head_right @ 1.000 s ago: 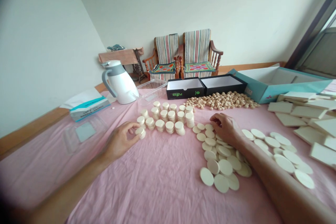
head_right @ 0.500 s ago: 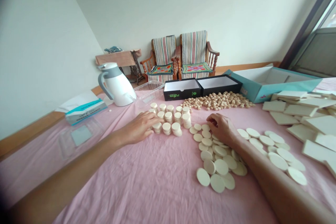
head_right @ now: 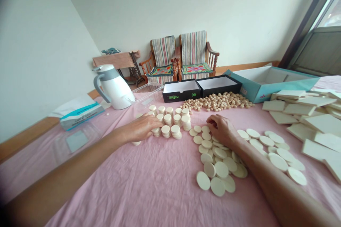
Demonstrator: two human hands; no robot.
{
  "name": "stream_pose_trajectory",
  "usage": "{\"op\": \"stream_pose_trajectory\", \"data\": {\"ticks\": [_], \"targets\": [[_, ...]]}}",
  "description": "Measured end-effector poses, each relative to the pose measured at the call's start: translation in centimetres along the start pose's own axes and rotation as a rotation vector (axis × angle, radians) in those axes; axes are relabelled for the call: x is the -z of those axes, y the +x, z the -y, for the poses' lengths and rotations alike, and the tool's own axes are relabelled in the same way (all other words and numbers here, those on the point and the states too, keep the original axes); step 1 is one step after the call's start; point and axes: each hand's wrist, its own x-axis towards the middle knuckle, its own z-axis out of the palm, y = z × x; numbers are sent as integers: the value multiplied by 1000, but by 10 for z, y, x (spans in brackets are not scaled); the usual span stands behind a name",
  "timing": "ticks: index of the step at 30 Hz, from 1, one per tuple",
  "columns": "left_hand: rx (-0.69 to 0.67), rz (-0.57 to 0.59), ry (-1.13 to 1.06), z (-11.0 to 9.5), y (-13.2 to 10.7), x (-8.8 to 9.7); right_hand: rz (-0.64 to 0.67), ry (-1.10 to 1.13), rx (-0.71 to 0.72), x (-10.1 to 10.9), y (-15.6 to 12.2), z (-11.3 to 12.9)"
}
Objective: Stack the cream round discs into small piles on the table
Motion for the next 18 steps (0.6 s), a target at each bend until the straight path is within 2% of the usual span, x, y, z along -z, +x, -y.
{"op": "stream_pose_trajectory", "data": {"ticks": [13,18], "targets": [[24,102,4,0,7,11,8,-20,9,-3,1,-6],[40,101,25,-3,7,10,12,-20,10,-2,0,-5]]}}
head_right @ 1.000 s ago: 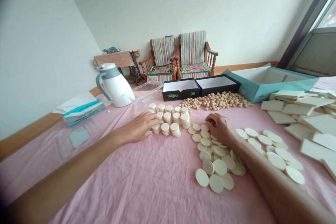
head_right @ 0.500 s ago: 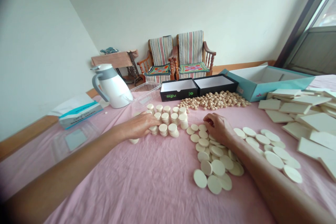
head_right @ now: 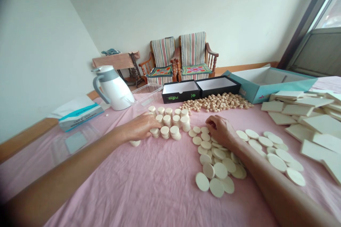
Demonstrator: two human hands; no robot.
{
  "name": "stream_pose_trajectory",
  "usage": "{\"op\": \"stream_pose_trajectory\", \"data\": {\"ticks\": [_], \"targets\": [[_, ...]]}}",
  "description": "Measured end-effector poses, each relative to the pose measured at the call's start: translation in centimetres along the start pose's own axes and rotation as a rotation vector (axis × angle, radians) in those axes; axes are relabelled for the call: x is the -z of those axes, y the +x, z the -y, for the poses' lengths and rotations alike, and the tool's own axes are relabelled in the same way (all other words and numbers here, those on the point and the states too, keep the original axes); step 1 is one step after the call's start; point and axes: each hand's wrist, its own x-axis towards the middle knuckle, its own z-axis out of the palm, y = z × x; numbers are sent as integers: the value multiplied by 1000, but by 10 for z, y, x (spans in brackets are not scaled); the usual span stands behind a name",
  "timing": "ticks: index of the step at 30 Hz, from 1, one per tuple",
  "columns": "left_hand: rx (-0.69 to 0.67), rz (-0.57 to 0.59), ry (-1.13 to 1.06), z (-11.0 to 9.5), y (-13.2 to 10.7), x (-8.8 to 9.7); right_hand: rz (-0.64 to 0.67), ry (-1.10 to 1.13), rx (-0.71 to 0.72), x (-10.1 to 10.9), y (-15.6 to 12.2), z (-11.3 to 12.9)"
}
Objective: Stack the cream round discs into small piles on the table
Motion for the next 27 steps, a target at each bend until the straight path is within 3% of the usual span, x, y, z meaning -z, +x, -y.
{"op": "stream_pose_trajectory", "data": {"ticks": [7,12,19,23,27], "targets": [[-8,-88,38,-4,-14,13,-10,-2,2,1,0,1],[-26,-267,-38,-35,-23,17,-22,22,2,1,0,2],[-276,-139,-422,-108,-16,-20,-32,25,-3,4,0,7],[-255,-155,-494,-130,-6,-39,-50,29,7,4,0,8],[-200,-185,-444,-139,1,-50,-40,38,10,2,1,6]]}}
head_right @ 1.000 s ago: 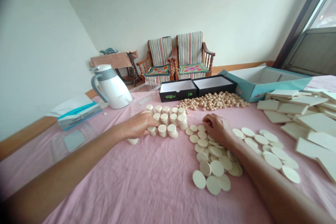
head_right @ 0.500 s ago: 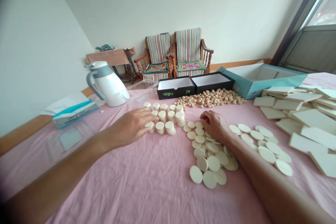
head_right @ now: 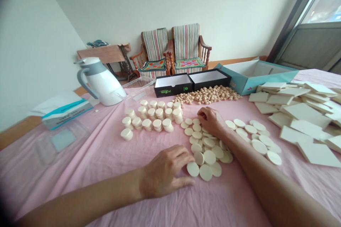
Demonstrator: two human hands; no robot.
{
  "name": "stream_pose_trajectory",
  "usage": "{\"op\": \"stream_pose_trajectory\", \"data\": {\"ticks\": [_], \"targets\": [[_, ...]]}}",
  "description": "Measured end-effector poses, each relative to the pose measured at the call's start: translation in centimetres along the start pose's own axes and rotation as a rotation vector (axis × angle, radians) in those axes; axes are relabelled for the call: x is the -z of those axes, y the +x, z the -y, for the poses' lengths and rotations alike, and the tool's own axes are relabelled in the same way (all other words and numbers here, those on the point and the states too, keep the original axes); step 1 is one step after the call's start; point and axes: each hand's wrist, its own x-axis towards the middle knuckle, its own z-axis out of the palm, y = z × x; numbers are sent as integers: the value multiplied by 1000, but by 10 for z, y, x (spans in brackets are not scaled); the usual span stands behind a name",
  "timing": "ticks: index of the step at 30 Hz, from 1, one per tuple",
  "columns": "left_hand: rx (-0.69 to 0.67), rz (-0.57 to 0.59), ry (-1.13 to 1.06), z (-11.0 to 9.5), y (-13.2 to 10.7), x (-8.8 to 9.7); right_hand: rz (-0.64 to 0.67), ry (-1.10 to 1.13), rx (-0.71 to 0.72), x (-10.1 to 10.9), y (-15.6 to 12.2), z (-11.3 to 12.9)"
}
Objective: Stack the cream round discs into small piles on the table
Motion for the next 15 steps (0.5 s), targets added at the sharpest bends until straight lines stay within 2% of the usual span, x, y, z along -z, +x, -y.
{"op": "stream_pose_trajectory", "data": {"ticks": [6,10,15], "targets": [[18,-31,58,6,-1,-3,12,-8,1,-2,0,-5],[138,-73,76,17,-9,7,24,-20,-3,-1,-1,-4],[277,-201,98,30,-29,26,25,-30,8,0,-1,-3]]}}
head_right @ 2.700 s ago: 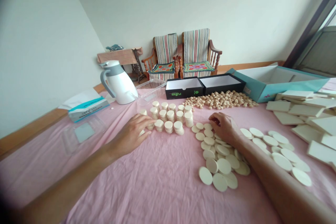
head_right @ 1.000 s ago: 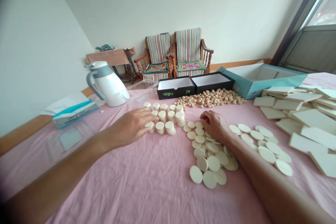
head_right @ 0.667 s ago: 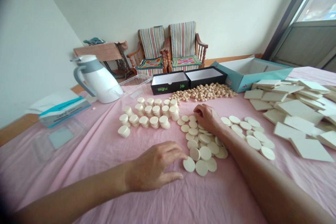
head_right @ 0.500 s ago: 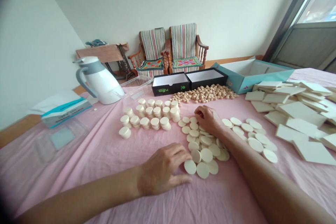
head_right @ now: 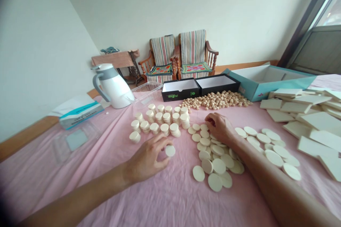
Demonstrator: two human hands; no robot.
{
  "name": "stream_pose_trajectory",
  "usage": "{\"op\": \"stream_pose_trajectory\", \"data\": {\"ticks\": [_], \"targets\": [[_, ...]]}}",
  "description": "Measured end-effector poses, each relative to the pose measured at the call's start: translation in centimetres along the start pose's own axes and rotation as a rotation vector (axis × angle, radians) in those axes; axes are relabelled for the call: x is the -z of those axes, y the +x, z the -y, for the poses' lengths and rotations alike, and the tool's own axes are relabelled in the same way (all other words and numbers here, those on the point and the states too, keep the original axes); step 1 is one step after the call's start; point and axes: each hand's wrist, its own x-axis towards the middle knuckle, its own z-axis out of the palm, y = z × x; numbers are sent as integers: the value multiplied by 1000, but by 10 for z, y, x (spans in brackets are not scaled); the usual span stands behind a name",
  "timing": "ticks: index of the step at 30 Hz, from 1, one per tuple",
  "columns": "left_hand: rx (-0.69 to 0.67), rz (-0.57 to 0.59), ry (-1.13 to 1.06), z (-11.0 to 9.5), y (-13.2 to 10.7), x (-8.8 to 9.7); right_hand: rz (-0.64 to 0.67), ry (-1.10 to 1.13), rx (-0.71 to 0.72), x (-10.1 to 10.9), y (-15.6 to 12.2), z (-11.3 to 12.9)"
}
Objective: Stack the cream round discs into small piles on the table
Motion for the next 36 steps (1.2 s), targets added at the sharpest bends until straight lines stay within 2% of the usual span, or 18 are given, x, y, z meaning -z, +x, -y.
{"op": "stream_pose_trajectory", "data": {"ticks": [4,8,12,15,18,24,26,28,32,34,36], "targets": [[52,-127,58,19,-9,26,-5,2,4,-2,0,-3],[150,-283,140,52,-6,57,0,1,-8,-3,0,-5],[152,-260,227,84,4,78,10,6,-26,-4,0,-4],[109,-188,269,95,10,79,13,8,-27,-3,0,-3],[98,-120,318,97,14,74,6,3,-22,-3,0,-2],[138,-71,364,101,15,68,-7,18,-16,-2,0,0],[139,-65,359,101,14,69,-11,15,-15,-1,0,0],[145,-109,351,97,14,69,-12,15,-13,-1,0,0],[90,-259,237,69,14,60,-5,8,-9,-1,0,-2],[11,-181,109,47,15,49,-8,5,-11,-1,1,-2],[-91,-7,-11,23,15,33,-11,3,-19,-1,1,-1]]}}
